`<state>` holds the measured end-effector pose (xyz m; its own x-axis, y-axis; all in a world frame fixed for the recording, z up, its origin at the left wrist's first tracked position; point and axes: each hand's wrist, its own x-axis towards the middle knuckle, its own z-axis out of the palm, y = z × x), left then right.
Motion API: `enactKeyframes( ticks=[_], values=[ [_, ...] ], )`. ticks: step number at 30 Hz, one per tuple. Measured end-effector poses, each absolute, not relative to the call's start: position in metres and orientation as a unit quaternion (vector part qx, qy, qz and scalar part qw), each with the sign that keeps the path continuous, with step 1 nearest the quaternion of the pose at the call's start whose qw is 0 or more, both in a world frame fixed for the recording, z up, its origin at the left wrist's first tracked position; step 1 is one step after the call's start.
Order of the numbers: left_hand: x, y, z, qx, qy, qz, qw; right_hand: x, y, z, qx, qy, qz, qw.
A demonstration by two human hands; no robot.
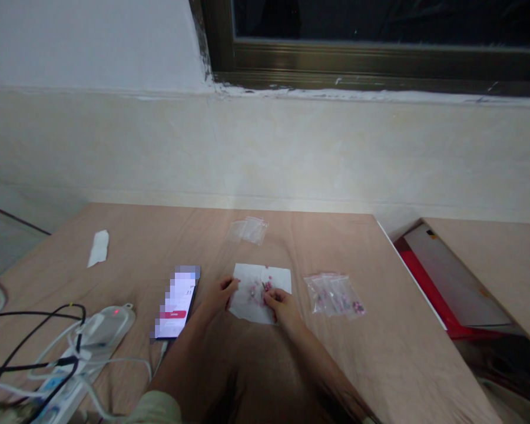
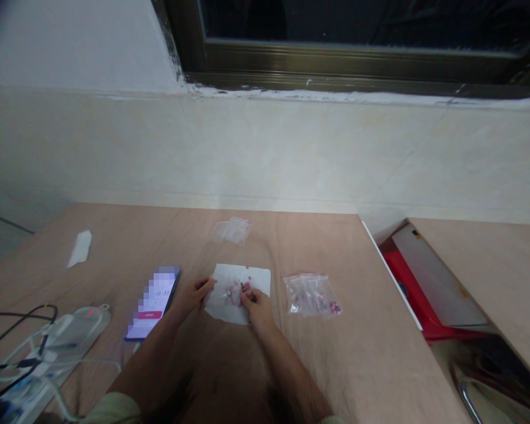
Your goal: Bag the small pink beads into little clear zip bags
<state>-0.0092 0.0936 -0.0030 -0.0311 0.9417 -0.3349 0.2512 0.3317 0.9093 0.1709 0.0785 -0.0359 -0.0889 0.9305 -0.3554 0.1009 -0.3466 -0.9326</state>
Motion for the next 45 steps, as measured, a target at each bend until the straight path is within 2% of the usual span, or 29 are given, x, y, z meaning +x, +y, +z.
enactKeyframes(
  ticks=[22,45],
  values=[
    [-0.001,0.095,0.006,0.496,0.638,0.320,0.495,0.169,0.077,-0.031,-0.576,-0.395,0.620,0.357],
    [0.005,0.094,0.007,0.463,0.583,0.350,0.568,0.169,0.077,-0.034,-0.571,-0.386,0.624,0.369]
  ],
)
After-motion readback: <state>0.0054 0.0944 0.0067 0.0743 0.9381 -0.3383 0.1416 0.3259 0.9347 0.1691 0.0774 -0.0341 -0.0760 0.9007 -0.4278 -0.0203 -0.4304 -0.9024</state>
